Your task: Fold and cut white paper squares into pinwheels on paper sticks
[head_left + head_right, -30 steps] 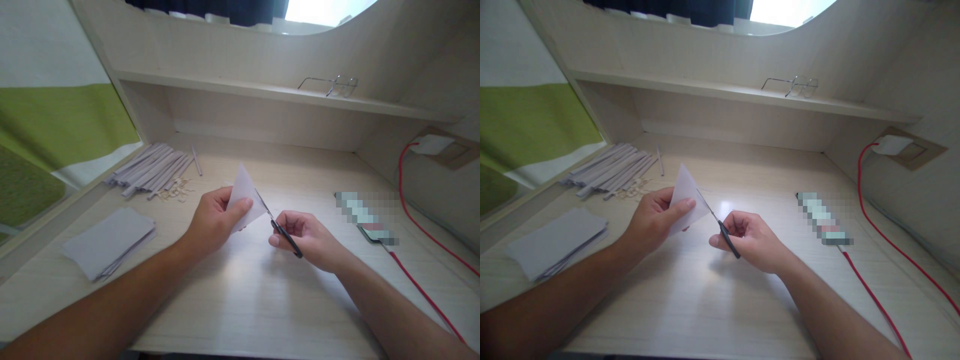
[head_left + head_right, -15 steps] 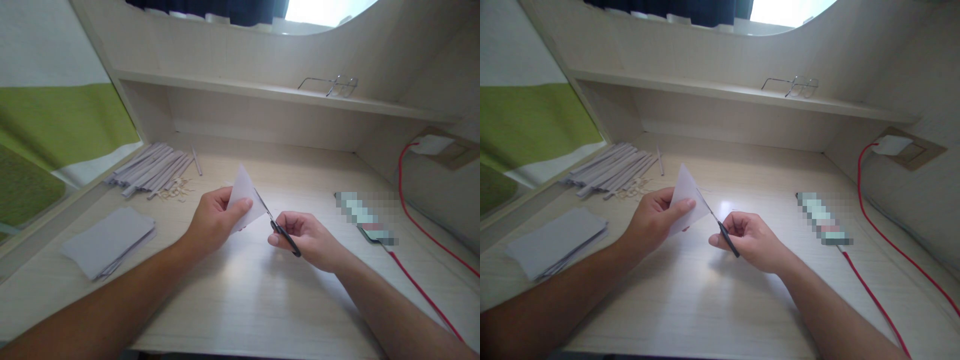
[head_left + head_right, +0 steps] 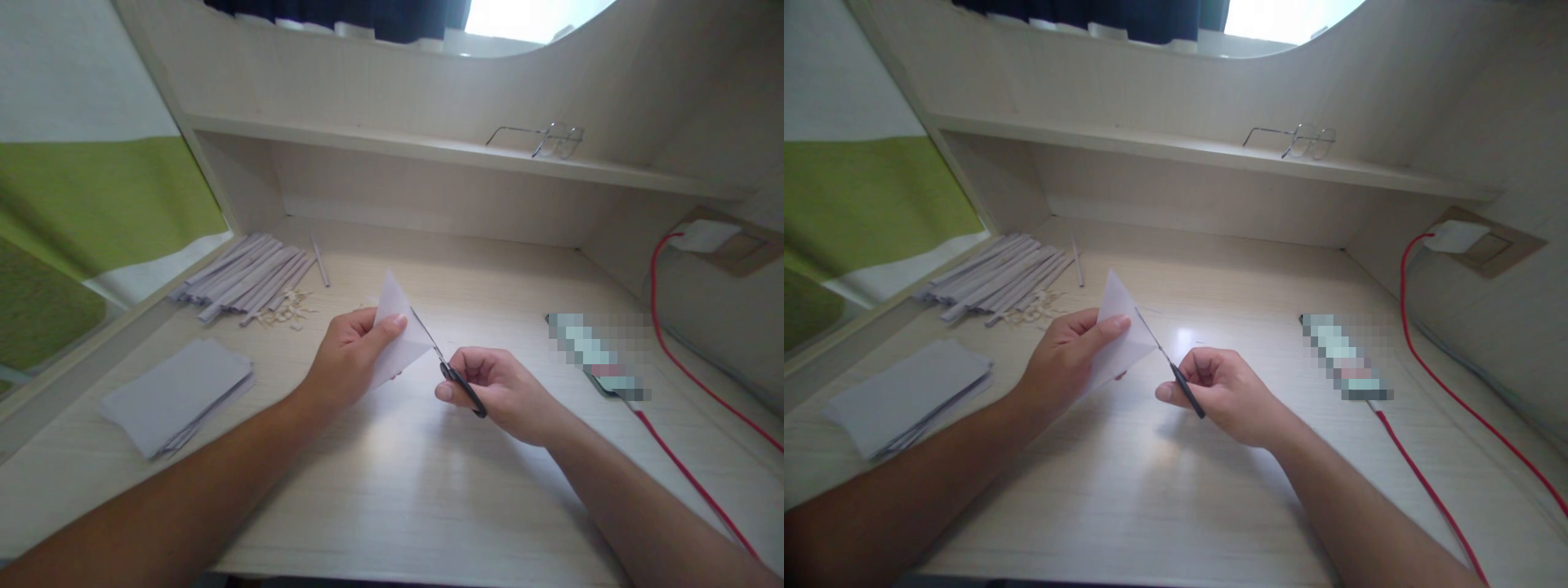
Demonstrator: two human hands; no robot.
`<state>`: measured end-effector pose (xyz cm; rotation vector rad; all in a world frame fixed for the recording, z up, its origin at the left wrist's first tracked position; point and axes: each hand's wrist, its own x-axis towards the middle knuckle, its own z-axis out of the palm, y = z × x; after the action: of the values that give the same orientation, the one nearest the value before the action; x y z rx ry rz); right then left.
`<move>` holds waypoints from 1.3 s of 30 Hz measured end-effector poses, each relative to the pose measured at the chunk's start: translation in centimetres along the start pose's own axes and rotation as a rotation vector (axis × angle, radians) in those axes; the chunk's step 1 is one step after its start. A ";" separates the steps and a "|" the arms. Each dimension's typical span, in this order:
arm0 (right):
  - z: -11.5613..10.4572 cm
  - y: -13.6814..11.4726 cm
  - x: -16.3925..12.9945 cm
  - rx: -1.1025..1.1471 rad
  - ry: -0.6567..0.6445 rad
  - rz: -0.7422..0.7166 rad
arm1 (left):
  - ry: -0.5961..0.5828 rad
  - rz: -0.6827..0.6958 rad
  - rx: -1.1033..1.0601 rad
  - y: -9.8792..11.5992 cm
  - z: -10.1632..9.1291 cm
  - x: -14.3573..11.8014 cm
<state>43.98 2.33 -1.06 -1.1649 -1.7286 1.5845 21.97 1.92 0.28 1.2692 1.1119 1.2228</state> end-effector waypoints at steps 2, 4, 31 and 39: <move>0.1 -0.1 0.0 0.004 -0.001 0.001 | -0.004 -0.005 -0.001 -0.1 0.0 0.0; 0.1 -0.2 -0.1 0.014 -0.007 0.003 | -0.017 -0.011 -0.001 -0.2 0.0 0.0; 0.2 -0.3 -0.2 0.028 -0.019 -0.002 | 0.015 0.071 0.072 -0.3 -0.1 0.0; 0.1 -0.2 -0.2 0.048 -0.029 0.001 | -0.057 0.048 0.002 -0.6 0.1 0.2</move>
<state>43.94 2.05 -0.89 -1.1250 -1.6989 1.6421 22.06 2.10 -0.28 1.3313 1.0472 1.2136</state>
